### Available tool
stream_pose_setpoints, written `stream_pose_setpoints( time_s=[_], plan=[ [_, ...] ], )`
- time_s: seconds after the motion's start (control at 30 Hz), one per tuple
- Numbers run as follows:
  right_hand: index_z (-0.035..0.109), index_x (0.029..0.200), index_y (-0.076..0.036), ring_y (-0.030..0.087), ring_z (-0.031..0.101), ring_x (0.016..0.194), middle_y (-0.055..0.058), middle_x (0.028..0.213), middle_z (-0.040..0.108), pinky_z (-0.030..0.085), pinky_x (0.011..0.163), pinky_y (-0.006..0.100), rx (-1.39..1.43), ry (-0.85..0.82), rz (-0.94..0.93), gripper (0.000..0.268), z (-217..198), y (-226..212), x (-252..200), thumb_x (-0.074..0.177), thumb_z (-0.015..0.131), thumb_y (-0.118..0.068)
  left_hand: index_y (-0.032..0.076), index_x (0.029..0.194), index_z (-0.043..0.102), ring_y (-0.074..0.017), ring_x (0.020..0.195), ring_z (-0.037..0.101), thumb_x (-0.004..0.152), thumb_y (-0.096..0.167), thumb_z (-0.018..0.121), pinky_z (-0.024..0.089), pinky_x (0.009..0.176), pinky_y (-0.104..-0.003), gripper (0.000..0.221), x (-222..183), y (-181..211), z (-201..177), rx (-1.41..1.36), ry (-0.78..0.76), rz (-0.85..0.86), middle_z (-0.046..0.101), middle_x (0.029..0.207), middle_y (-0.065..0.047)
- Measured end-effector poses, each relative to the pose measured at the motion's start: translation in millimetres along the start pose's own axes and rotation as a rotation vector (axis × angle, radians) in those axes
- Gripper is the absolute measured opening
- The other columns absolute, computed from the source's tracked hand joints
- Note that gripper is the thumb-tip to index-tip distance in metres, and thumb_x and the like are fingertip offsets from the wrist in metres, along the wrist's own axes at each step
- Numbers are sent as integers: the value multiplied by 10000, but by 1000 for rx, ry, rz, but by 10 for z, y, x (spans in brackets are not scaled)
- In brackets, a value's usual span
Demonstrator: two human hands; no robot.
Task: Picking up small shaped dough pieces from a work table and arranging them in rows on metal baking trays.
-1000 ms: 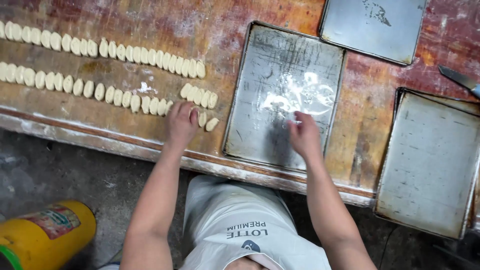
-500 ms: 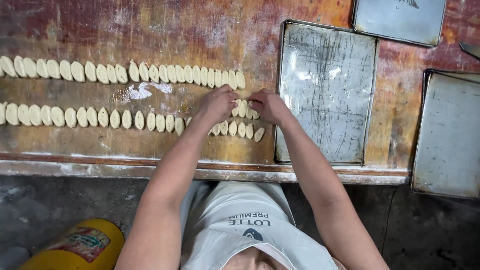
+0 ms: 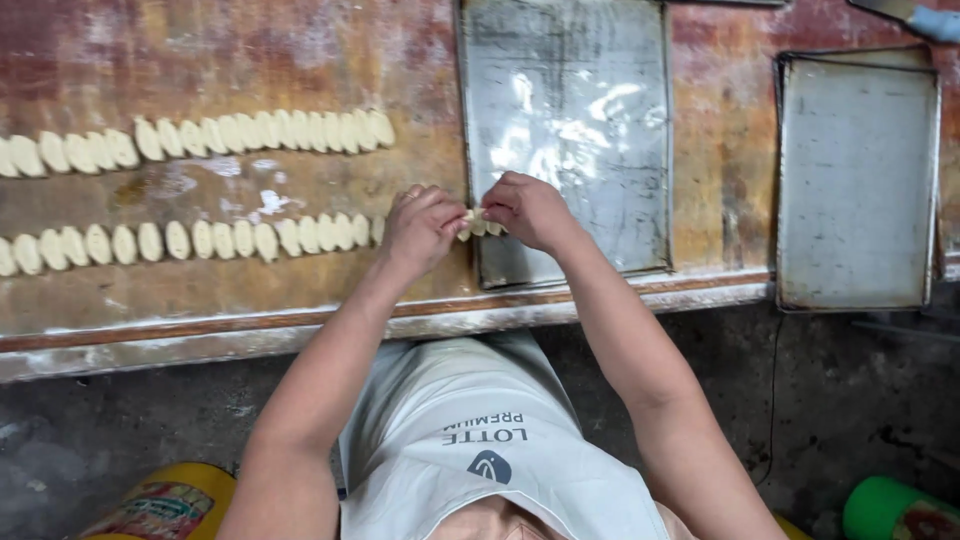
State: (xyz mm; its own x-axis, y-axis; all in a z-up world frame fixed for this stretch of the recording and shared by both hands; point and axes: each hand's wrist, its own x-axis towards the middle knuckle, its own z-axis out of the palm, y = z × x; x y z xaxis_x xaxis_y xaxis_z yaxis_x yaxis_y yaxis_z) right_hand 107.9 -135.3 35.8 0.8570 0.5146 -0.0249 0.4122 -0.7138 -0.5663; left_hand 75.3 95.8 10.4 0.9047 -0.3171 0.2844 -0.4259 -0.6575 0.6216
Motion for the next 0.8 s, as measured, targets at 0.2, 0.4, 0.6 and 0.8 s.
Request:
stream_pose_setpoints(
  time_s=[0.2, 0.4, 0.6, 0.8],
  plan=[
    [742, 949, -195, 334, 674, 961, 55, 959, 696, 533, 830, 464, 67, -223, 207, 148, -354, 524, -545, 845, 737, -300, 304, 963, 747, -257, 987, 610, 875, 389, 684, 451, 914, -424, 138, 160, 610, 718, 7, -331, -219, 680, 941, 26],
    [714, 1167, -148, 361, 641, 1109, 114, 1141, 691, 496, 967, 464, 202, -261, 251, 243, -560, 567, -725, 959, 599, -203, 323, 1087, 740, -274, 1032, 618, 908, 411, 634, 428, 958, -421, 226, 196, 760, 635, 130, -467, -358, 703, 1008, -5],
    [745, 1090, -137, 328, 685, 1026, 110, 1017, 719, 537, 913, 441, 178, -268, 321, 237, -468, 662, -850, 870, 734, -223, 279, 1064, 757, -302, 1063, 616, 883, 406, 667, 441, 988, -459, 238, 130, 713, 689, 161, -445, -335, 690, 1022, -26],
    [754, 1006, -163, 283, 710, 956, 52, 908, 739, 557, 831, 402, 148, -278, 416, 174, -332, 884, -849, 843, 743, -223, 285, 1061, 765, -297, 1053, 630, 883, 402, 681, 457, 972, -462, 228, 153, 732, 676, 149, -418, -333, 698, 1009, -21]
  ],
)
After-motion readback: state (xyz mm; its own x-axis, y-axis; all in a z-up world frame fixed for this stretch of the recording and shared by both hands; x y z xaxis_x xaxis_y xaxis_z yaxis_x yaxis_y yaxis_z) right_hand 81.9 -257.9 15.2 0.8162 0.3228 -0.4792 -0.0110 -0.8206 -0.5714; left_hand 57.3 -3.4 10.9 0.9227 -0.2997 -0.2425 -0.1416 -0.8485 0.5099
